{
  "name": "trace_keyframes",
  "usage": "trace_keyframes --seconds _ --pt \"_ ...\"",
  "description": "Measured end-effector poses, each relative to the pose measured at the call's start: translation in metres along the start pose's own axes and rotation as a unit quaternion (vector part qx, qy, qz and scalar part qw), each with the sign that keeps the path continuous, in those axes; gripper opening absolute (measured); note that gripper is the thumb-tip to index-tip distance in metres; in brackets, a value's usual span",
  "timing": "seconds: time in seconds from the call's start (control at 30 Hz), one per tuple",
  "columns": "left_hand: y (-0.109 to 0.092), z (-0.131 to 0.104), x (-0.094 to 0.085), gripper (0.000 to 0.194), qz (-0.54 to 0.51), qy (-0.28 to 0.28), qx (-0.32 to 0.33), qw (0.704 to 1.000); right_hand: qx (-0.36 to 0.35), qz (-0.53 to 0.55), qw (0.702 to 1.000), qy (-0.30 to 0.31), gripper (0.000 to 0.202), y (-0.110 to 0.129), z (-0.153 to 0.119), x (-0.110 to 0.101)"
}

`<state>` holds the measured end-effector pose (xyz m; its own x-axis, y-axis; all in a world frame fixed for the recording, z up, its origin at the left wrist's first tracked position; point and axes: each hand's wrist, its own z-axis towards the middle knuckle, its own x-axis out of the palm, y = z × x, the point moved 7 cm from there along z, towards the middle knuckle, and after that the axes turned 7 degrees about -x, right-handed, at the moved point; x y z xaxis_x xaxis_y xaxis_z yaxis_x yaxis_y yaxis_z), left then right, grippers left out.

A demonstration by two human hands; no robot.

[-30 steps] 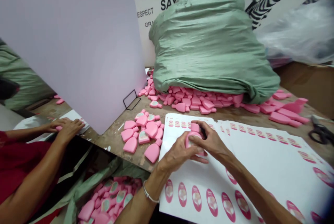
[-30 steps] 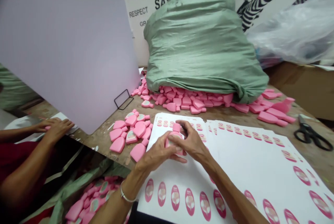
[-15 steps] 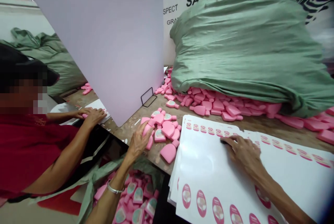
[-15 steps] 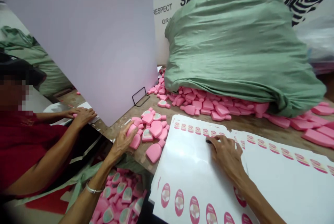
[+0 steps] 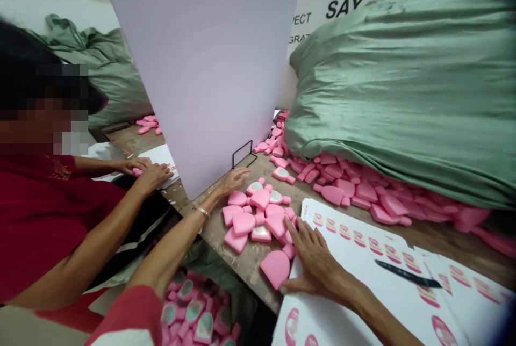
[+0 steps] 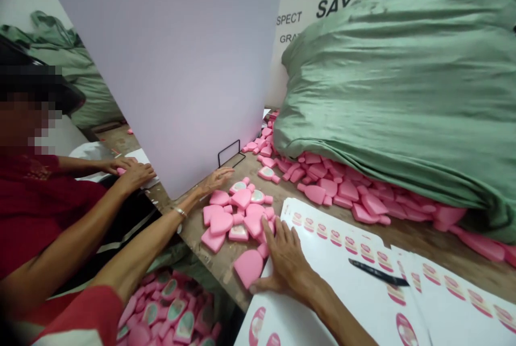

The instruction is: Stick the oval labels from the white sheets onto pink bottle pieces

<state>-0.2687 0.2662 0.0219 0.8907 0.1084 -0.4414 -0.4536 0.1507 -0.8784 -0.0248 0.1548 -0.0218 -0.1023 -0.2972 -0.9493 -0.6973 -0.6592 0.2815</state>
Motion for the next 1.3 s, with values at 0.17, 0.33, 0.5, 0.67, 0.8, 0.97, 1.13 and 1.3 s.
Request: trace_keyframes --seconds 0.17,0.33,0.5,0.67,0.8,0.97,1.13,1.3 --pt "0.008 0.046 0.043 0.032 -0.048 0.108 -0.005 0.993 0.043 -0.032 0.998 0.045 0.138 -0.016 0.036 0.0" --pt "0.009 0.049 0.078 0.011 -0.086 0.201 -0.043 0.975 0.022 0.02 0.997 0.078 0.144 -0.013 0.058 0.0" --pt "0.032 0.009 0.046 0.015 -0.09 0.18 -0.12 0.972 -0.059 0.081 0.995 0.031 0.148 0.02 0.061 0.024" --pt "0.042 -0.08 -0.013 0.029 -0.049 0.132 -0.153 0.978 -0.148 0.112 0.983 0.005 0.151 0.1 0.035 0.055" --pt "0.039 -0.162 -0.054 0.033 -0.009 0.097 -0.155 0.983 -0.181 0.101 0.978 0.027 0.134 0.171 0.009 0.076" --pt "0.048 -0.231 -0.08 0.04 0.065 0.085 -0.187 0.977 -0.203 0.082 0.975 0.047 0.089 0.221 -0.018 0.09" --pt "0.052 -0.254 -0.08 0.036 0.143 0.077 -0.205 0.965 -0.197 0.122 0.971 0.064 0.054 0.195 -0.071 0.083" --pt "0.021 -0.255 -0.045 0.034 0.153 0.098 -0.175 0.968 -0.132 0.165 0.974 0.084 0.043 0.13 -0.155 0.058"
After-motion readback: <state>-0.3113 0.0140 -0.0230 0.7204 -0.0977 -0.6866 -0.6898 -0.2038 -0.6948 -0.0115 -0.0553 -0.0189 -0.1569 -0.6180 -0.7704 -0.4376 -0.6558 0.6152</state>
